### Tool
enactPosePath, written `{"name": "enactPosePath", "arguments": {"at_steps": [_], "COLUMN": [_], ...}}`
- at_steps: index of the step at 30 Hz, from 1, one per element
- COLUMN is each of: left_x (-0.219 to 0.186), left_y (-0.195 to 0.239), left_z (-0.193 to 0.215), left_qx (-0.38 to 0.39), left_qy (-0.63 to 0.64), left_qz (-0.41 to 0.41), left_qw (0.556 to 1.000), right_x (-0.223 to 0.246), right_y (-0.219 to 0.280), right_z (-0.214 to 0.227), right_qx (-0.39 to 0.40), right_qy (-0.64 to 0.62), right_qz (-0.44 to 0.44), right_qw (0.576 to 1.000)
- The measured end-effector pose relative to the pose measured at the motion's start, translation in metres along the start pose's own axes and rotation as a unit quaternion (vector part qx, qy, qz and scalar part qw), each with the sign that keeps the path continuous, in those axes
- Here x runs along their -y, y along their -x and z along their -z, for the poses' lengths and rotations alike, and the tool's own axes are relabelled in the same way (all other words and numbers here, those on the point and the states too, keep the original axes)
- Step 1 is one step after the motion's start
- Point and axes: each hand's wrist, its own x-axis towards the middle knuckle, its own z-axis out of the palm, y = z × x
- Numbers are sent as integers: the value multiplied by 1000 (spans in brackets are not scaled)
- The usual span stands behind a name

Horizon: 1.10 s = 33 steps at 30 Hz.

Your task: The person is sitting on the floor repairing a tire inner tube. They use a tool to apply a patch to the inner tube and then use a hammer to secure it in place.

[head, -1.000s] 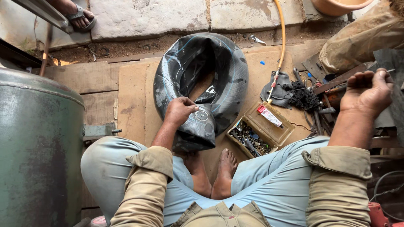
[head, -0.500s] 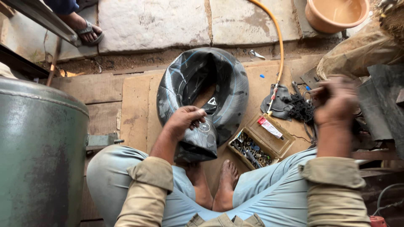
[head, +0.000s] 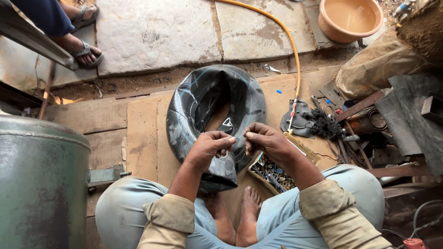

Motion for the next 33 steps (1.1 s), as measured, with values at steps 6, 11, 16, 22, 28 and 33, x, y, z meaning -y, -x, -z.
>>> {"name": "enactPosePath", "arguments": {"at_steps": [6, 11, 16, 22, 28, 33], "left_x": [0, 3, 1, 3, 5, 0], "left_y": [0, 3, 5, -5, -10, 0], "left_z": [-4, -7, -15, -22, -23, -27], "left_qx": [7, 39, 86, -30, -172, -212], "left_qy": [0, 44, 124, 291, 197, -13], "left_qz": [23, 43, 19, -95, -178, -248], "left_qw": [1000, 997, 988, 952, 949, 945], "right_x": [-7, -10, -20, -33, -38, -23], "right_y": [-6, -9, -14, -16, -11, -4], "right_z": [1, 3, 4, -16, -43, -46], "right_qx": [-23, -29, -12, -11, -16, -28], "right_qy": [-1, -7, -50, -83, -50, -60], "right_qz": [40, 52, 80, 50, 81, 95], "right_qw": [999, 998, 995, 995, 995, 993]}}
